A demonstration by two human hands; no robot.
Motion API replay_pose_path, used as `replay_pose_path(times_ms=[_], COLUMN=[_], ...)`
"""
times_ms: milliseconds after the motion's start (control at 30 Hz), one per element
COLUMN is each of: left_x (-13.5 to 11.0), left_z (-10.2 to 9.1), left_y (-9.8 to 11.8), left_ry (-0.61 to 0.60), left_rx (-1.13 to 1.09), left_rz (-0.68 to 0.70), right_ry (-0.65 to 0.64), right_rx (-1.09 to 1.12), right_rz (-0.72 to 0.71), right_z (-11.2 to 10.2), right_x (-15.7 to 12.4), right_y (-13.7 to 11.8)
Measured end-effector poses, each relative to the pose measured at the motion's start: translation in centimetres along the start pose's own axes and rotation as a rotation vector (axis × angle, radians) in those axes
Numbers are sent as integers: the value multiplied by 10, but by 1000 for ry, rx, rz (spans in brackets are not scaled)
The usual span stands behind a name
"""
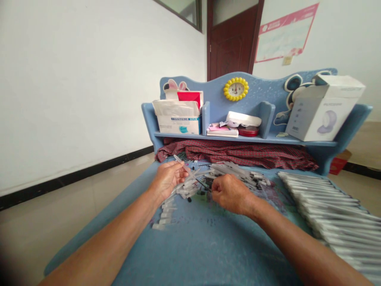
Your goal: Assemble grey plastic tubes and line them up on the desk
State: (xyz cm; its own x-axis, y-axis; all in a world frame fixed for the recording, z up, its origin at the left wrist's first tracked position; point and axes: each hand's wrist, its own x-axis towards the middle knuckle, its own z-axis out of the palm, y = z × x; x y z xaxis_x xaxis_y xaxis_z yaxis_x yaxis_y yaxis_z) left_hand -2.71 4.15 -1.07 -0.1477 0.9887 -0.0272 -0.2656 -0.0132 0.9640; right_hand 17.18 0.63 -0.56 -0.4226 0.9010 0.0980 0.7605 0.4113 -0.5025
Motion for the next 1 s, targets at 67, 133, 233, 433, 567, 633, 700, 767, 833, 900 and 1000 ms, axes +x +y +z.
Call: replay_pose_path(times_ms=[67,133,233,433,567,633,700,767,833,900,1000], left_x=[-2,-4,-9,-21,-18,-14,-10,-9,-9,-10,-13], left_z=[2,4,8,17,15,11,7,5,4,5,7], left_y=[0,-1,-2,-3,3,9,15,19,22,23,25], left_ry=[-15,-37,-82,-175,-184,-148,-107,-87,-85,-100,-127], left_rx=[4,9,8,-75,-274,-388,-487,-566,-609,-627,-653], left_rz=[-7,-21,-65,-216,-294,-280,-242,-210,-205,-216,-207], right_ry=[20,43,101,283,551,569,478,338,197,95,26], right_rx=[-71,-168,-384,-766,-719,-646,-601,-589,-596,-628,-697], right_rz=[8,5,-5,-130,-413,-472,-407,-312,-259,-227,-177], right_z=[-1,-2,-4,3,12,16,20,25,30,36,43], right_x=[-1,-2,-5,-15,-22,-21,-17,-9,0,7,13], right_y=[-3,-7,-15,-29,-32,-30,-27,-22,-19,-17,-16])
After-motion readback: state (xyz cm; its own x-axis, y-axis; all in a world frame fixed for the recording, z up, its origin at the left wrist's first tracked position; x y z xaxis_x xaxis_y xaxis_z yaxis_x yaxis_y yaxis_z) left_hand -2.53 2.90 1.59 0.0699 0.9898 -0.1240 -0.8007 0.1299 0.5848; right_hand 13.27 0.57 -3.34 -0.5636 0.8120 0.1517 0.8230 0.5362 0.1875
